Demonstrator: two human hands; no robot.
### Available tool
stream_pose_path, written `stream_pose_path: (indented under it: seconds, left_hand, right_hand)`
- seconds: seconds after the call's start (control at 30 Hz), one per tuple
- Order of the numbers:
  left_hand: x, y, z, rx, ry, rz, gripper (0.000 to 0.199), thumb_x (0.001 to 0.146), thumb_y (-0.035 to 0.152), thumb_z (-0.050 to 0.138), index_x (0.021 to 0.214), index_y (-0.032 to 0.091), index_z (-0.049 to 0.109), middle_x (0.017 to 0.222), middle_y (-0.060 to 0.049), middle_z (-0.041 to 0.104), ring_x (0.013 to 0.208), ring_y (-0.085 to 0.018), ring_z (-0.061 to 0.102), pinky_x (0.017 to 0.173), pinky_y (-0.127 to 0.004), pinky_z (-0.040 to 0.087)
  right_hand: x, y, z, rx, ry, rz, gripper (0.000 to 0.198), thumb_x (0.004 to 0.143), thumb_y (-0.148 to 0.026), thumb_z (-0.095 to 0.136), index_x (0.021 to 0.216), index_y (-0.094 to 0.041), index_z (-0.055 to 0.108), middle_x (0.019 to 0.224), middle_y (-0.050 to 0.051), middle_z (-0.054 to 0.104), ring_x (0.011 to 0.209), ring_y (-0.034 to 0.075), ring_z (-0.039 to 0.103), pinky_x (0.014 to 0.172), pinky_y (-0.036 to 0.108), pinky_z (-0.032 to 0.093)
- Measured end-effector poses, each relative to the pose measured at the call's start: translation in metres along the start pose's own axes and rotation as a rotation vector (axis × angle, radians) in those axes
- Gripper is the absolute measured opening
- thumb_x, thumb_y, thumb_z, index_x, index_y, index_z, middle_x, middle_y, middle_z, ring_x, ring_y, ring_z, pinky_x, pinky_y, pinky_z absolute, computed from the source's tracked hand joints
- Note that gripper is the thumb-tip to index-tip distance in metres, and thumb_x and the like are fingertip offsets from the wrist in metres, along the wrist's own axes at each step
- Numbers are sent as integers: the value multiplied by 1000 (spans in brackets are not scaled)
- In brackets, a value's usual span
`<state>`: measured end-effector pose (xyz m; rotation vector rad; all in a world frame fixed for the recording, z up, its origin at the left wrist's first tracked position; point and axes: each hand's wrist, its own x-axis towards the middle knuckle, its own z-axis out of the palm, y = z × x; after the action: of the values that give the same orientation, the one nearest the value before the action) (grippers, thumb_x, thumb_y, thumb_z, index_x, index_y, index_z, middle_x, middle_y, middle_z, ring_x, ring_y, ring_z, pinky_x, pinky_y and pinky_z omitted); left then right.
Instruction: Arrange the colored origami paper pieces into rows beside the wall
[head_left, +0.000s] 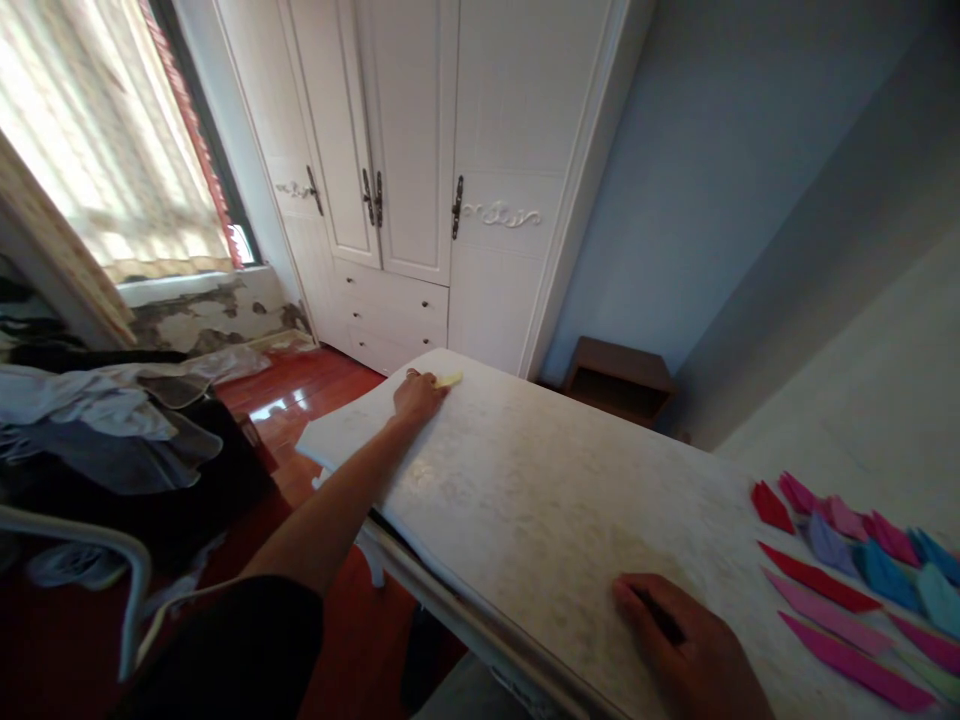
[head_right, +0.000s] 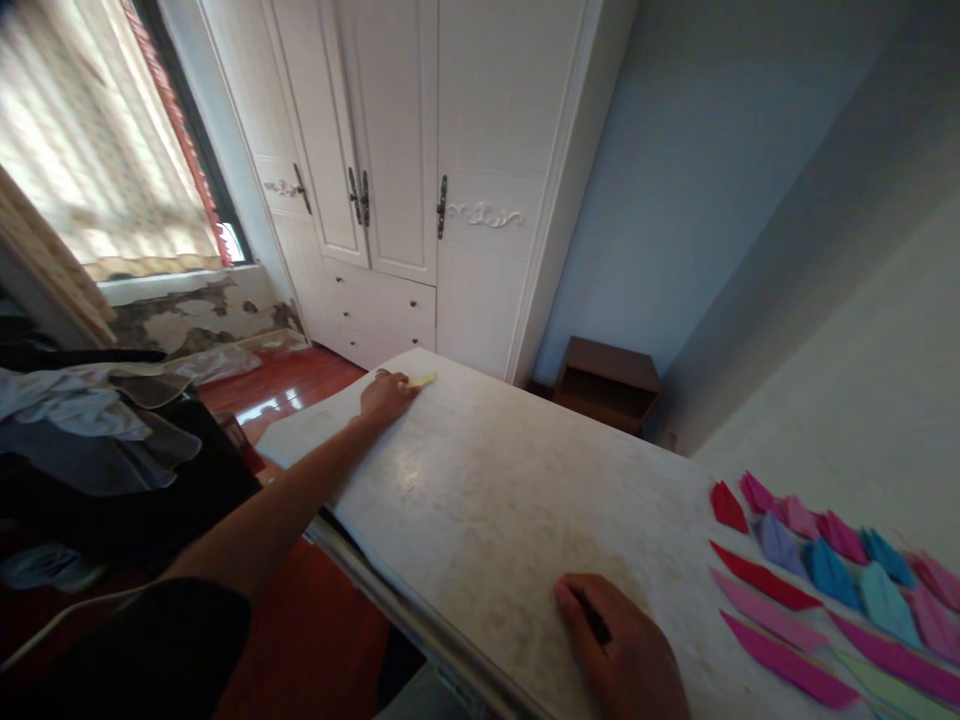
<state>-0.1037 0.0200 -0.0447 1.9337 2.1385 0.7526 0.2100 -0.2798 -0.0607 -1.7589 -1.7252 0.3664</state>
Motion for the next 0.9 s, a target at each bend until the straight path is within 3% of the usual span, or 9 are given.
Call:
stream_pose_path:
  seconds: [0.23,0.37,0.47,0.6,0.7,0.9]
  left_hand:
    - [-8,-2,-6,-18,-9,79,32,86,39,57,106,17,67,112,-11,63,102,-26,59,85,-33,45]
    - [-29,4,-10,-51,-5,190,30,90,35,53,112,17,64,113,-9,63,103,-22,58,89,-29,43]
    - [-55,17,-9,-102,-15,349,30,92,35,52,113,17,64,112,-8,61,91,-17,60,86,-27,45]
    - [-106,50,-1,-238,-50,656,31,92,39,53,109,17,66,105,-7,59,73,-13,57,80,-29,48]
    - [-149,86,4,-326,-164,808,29,91,41,55,107,20,67,101,-5,58,63,-9,54,68,-27,49]
    - [-224,166,12,-386,-400,1067,26,88,39,62,105,21,70,98,-5,60,77,-14,60,72,-27,50]
  right_hand:
    - [-1,-8,-1,-4,6,-3,40,88,-56,46,82,-25,71,82,5,73,73,21,68,65,29,55]
    - [-3,-7,-2,15,-4,-35,37,90,-52,47,83,-24,70,83,6,71,75,21,67,67,29,53]
    - [-5,-9,-3,41,-4,-58,36,91,-49,47,82,-23,69,82,6,71,74,20,66,67,29,52]
    - [-12,-10,-10,90,20,-82,34,93,-44,46,85,-21,69,83,7,71,75,20,66,69,29,52]
    - [-22,-3,-21,101,26,-86,29,94,-38,47,88,-20,69,87,6,72,78,20,66,72,29,51]
    - [-54,30,-59,135,104,11,25,94,-34,50,87,-20,69,84,3,71,76,17,65,70,26,49]
